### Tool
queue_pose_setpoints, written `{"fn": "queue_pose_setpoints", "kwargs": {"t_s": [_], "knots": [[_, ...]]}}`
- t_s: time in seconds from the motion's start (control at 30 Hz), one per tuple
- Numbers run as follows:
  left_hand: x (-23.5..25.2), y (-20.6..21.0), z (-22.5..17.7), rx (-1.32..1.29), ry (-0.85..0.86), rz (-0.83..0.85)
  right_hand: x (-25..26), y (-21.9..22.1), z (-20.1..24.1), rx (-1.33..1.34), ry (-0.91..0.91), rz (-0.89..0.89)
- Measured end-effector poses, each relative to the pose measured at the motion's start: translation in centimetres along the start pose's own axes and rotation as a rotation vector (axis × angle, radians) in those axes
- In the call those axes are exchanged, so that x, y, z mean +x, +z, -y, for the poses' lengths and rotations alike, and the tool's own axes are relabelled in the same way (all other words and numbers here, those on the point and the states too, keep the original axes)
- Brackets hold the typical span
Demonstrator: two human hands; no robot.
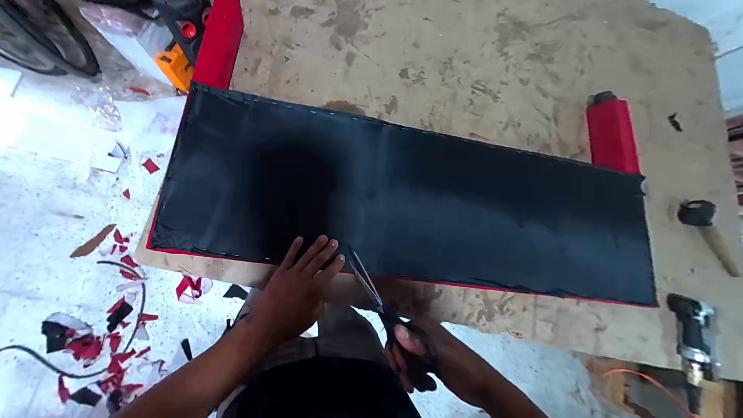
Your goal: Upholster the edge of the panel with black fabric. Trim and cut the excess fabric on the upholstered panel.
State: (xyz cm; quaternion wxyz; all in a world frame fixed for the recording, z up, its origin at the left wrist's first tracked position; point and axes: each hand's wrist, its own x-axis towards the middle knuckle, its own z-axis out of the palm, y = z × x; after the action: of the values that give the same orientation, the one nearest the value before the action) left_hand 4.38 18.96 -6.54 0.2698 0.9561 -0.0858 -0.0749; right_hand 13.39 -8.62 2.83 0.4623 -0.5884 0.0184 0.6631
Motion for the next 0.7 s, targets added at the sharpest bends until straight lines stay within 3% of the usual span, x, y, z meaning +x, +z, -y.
{"fn": "queue_pose_setpoints", "kwargs": {"t_s": [0.2, 0.4, 0.53, 0.7], "knots": [[0.0, 1.0, 1.5, -0.086, 0.004, -0.098, 0.6, -1.3, 6.1, -0.094, 0.287, 0.010], [0.3, 0.5, 2.5, -0.174, -0.018, -0.129, 1.8, 0.3, 10.9, -0.195, 0.508, -0.063], [0.6, 0.5, 2.9, -0.214, -0.029, -0.144, 3.0, 1.5, 10.2, -0.109, 0.460, -0.179], [0.2, 0.0, 3.6, -0.266, -0.010, -0.134, 4.3, 0.9, 3.5, -0.122, 0.189, -0.164]]}}
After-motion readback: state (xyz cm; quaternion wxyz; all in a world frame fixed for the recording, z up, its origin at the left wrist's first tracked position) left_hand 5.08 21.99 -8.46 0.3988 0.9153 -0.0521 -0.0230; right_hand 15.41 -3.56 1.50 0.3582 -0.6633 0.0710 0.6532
